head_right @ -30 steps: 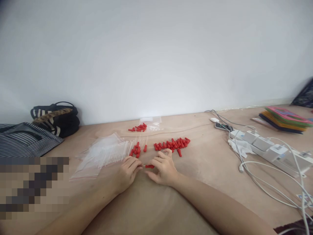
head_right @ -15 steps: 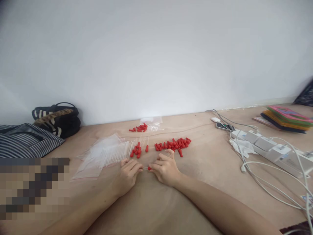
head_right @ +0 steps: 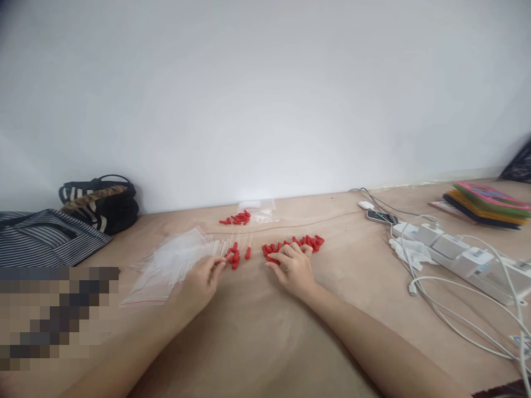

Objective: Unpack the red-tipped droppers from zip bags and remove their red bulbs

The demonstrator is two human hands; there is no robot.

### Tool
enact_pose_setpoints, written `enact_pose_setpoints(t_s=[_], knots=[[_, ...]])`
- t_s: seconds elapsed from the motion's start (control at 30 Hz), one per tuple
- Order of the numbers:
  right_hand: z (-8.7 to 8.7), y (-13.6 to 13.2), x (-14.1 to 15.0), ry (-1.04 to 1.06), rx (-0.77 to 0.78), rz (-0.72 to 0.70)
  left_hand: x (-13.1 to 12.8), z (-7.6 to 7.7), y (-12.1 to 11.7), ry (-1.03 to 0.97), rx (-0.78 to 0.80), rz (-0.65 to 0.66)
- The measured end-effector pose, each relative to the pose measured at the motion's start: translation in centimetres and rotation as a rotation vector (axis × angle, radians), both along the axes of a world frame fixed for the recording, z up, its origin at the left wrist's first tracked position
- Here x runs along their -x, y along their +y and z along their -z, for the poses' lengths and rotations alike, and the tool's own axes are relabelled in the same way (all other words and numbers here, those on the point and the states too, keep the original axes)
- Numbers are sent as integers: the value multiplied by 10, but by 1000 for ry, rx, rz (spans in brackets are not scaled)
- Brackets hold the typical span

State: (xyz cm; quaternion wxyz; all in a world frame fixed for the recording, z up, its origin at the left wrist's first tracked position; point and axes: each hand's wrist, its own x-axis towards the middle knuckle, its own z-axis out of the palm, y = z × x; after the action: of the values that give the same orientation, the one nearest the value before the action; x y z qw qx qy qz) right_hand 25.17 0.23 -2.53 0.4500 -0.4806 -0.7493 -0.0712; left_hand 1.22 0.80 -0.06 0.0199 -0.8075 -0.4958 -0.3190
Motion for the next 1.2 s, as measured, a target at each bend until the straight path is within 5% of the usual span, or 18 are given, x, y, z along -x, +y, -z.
enact_pose_setpoints(t_s=[0.13,0.2,0.57,0.7,0.9,1.2], knots=[[-4,6,-3,-4,51,148,29,-24,29,191,317,-470],[-7,11,-6,1,106,241,42,-27,41,236,360,-556],[-25,45,-27,99,618,405,47,-14,49,339,304,-620],[-27,47,-25,96,581,406,39,-10,35,320,134,-530],[-34,54,-21,30,564,440,20,14,6,180,-159,-33],[-31,75,-23,-86,709,502,18,19,5,127,-155,23]])
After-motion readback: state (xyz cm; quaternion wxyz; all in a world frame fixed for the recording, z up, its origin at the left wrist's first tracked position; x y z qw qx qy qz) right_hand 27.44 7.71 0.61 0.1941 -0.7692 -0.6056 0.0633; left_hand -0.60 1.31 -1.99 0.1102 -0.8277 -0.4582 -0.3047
